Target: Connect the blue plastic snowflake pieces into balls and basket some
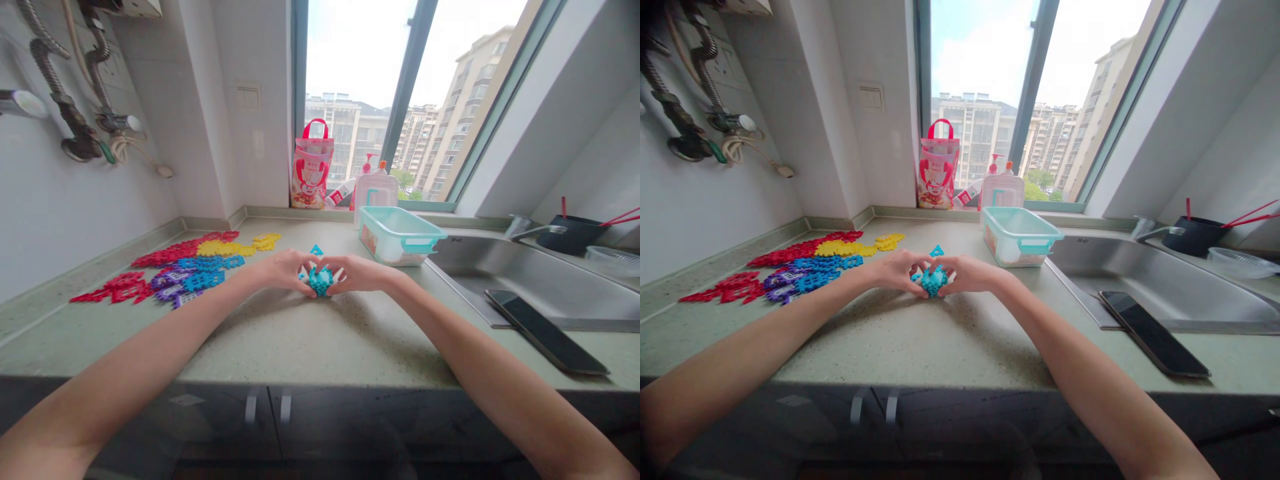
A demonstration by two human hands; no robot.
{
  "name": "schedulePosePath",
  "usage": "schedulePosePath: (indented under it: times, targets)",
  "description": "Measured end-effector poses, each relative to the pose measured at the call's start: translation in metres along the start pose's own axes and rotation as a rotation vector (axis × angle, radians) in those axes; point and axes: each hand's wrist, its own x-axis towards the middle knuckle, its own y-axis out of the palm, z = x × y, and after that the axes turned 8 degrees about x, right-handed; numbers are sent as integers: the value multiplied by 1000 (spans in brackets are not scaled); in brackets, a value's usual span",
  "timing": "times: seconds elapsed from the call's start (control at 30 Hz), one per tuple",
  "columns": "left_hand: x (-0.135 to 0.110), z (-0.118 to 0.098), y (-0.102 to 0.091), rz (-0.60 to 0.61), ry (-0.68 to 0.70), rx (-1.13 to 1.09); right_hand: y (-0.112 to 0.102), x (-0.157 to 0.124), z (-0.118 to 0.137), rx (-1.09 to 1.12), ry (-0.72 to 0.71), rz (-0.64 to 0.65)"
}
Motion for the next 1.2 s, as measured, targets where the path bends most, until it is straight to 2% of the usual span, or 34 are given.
schedulePosePath:
  times: [0.27,0.47,0.7,0.9,1.2]
  targets:
    - [-2,-16,2,-48,-27,212,1,1,1,-74,-28,23]
    - [-3,-22,1,-39,-20,178,1,0,1,-122,-48,9]
    - [-4,-22,7,-81,-90,165,6,1,4,-223,-18,-73]
    - [-2,-16,4,-73,-137,84,3,3,1,-109,-36,-43]
    - [-1,-16,3,-103,-119,152,7,4,-1,-182,-29,-89]
